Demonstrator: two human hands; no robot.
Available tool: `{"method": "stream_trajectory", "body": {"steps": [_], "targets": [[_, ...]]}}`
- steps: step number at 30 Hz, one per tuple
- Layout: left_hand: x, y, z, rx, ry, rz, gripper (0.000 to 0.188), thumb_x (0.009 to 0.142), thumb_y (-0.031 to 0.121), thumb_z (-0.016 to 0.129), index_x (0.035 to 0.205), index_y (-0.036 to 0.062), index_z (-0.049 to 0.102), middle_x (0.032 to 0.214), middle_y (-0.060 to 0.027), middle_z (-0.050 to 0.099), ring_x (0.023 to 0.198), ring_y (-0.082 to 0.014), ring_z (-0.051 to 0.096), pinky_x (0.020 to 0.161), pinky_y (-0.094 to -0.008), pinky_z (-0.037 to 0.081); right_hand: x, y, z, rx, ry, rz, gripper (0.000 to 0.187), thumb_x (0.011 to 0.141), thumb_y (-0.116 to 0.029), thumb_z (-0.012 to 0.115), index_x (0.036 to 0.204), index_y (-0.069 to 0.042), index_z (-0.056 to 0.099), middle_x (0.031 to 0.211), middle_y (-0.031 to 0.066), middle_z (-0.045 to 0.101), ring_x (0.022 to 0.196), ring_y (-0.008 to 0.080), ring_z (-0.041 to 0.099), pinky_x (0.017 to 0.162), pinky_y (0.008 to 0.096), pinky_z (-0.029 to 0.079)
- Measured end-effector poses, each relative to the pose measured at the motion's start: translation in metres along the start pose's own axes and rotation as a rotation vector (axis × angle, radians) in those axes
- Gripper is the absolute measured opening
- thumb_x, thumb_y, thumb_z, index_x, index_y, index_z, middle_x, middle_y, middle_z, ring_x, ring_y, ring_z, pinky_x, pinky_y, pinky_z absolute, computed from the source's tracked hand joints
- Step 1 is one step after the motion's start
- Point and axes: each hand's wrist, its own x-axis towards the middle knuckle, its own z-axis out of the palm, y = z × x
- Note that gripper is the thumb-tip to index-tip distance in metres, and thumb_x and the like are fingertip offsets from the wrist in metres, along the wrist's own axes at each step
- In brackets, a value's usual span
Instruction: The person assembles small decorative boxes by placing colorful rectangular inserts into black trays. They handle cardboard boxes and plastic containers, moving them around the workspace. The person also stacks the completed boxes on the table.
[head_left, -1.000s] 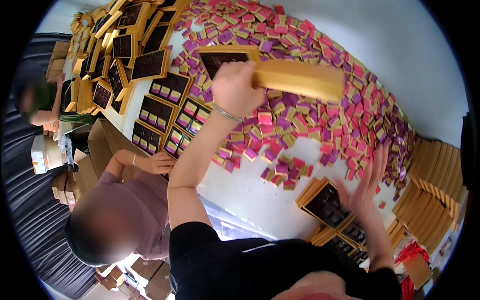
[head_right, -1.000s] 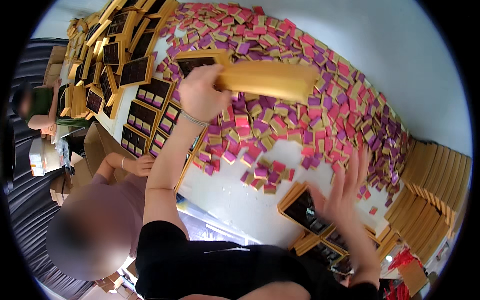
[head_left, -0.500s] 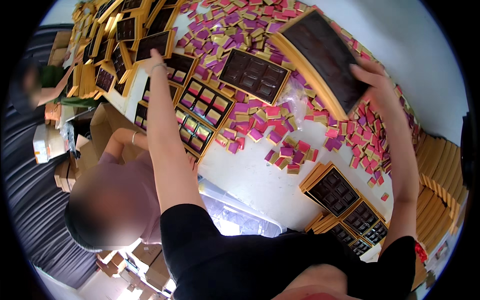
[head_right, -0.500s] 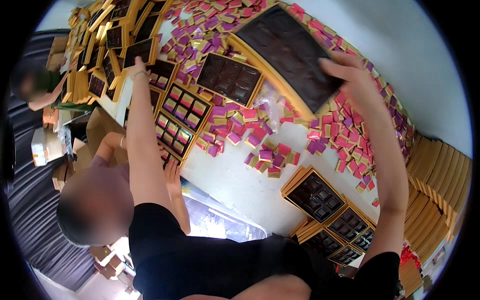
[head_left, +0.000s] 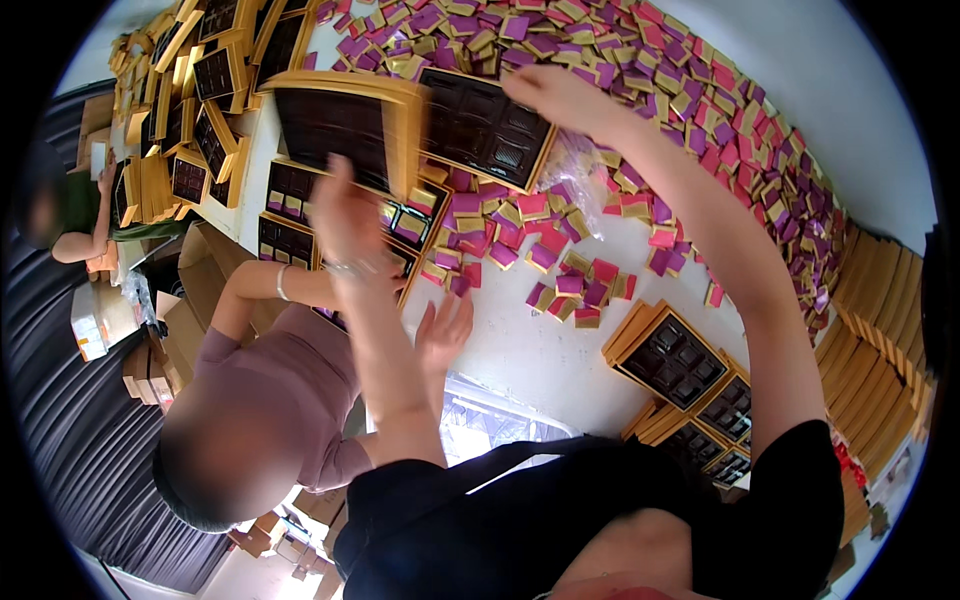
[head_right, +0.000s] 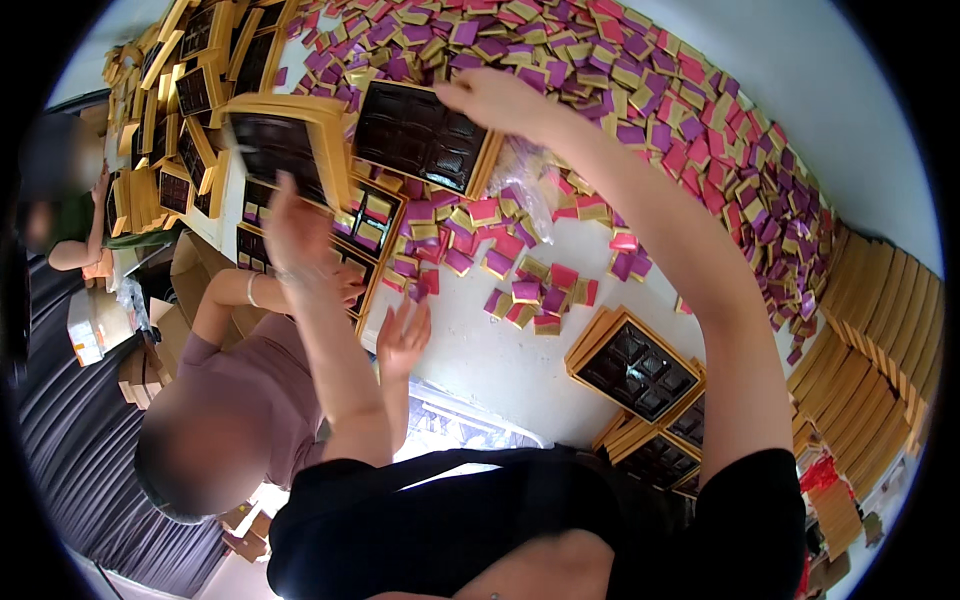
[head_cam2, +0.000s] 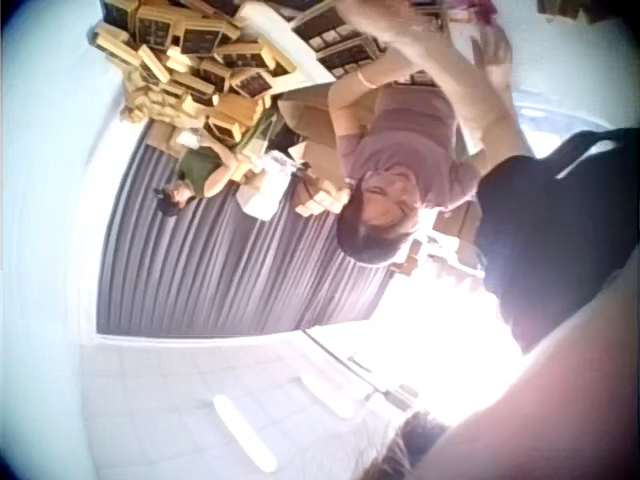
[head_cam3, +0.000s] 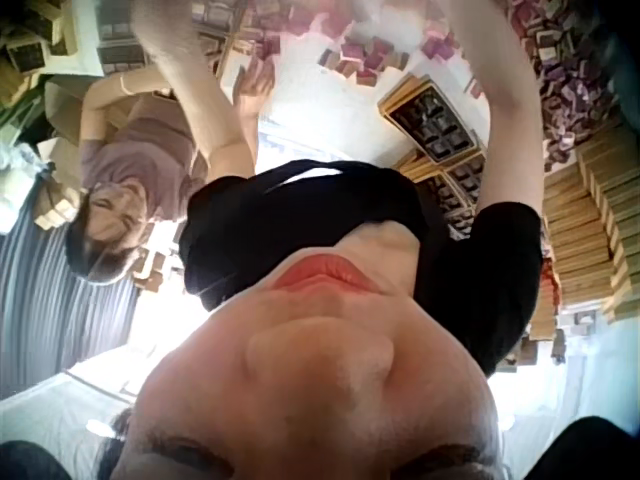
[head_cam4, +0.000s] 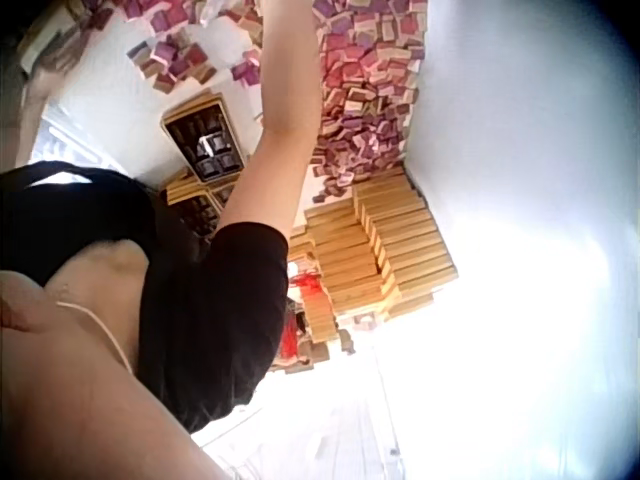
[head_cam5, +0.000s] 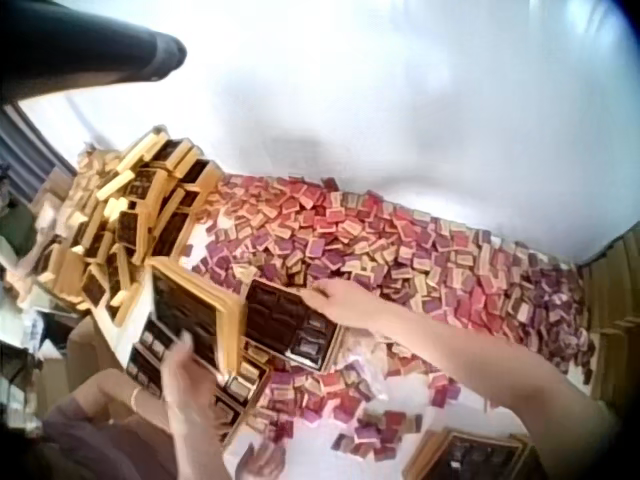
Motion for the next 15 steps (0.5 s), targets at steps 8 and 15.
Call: {"method": "stream_trajectory", "body": {"steps": [8,15], "targets": [[-0.043,-0.116,0.014,0.007,-0.089,0.017,0.072,0.086,0.012,0.067,0.141,0.0006,0.021,0.129,-0.0138,0.047,0.113,-0.0236,0.049,0.095,-0.0336,0.043,0.011,-0.034,0.002,0.472,-0.474,0.008,0.087,0.077,-0.06,0.064,0.141,-0.007,0.037,0.137,0.0146,0.046,0.125,0.0236,0.044,0.101,0.0348,0.034],[-0.162,-0.069,0.004,-0.211,-0.105,0.062,0.046,0.093,0.009,0.053,0.135,0.0007,0.036,0.126,-0.0148,0.051,0.11,-0.0268,0.055,0.093,-0.0391,0.049,-0.167,-0.118,0.032,-0.003,-0.099,-0.183,0.063,0.084,-0.035,0.062,0.132,-0.002,0.041,0.12,0.0193,0.053,0.103,0.0323,0.055,0.084,0.0406,0.049]]}}
